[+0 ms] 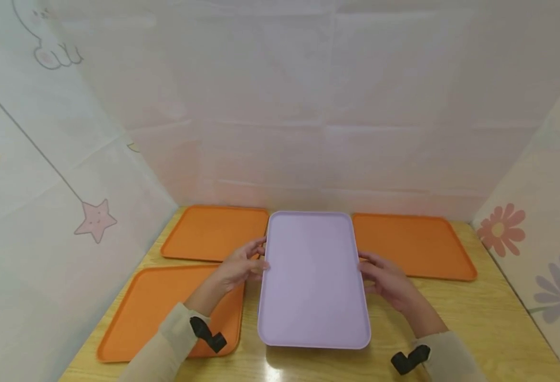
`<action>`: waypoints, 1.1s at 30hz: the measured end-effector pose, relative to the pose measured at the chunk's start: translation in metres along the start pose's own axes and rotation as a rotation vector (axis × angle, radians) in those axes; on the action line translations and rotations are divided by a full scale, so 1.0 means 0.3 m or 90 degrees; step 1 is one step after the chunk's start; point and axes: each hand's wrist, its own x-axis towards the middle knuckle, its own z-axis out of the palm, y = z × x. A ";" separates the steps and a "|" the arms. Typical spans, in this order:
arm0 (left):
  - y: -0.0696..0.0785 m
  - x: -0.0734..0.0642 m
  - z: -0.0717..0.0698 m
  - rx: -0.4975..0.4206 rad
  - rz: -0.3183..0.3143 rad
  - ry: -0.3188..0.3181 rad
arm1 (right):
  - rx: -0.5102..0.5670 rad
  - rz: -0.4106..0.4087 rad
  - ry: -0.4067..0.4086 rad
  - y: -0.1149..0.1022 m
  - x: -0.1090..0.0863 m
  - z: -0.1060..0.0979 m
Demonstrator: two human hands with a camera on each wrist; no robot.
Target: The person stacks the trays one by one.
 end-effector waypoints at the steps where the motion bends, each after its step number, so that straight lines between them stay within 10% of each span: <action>1: 0.002 0.001 -0.003 0.003 -0.004 -0.002 | -0.003 0.000 -0.001 0.004 0.001 0.001; 21: 0.004 0.044 -0.052 0.028 -0.062 -0.107 | 0.058 0.020 0.005 -0.013 0.025 0.007; 33: -0.013 0.072 -0.057 0.048 -0.056 -0.095 | 0.031 0.053 0.037 0.013 0.052 0.003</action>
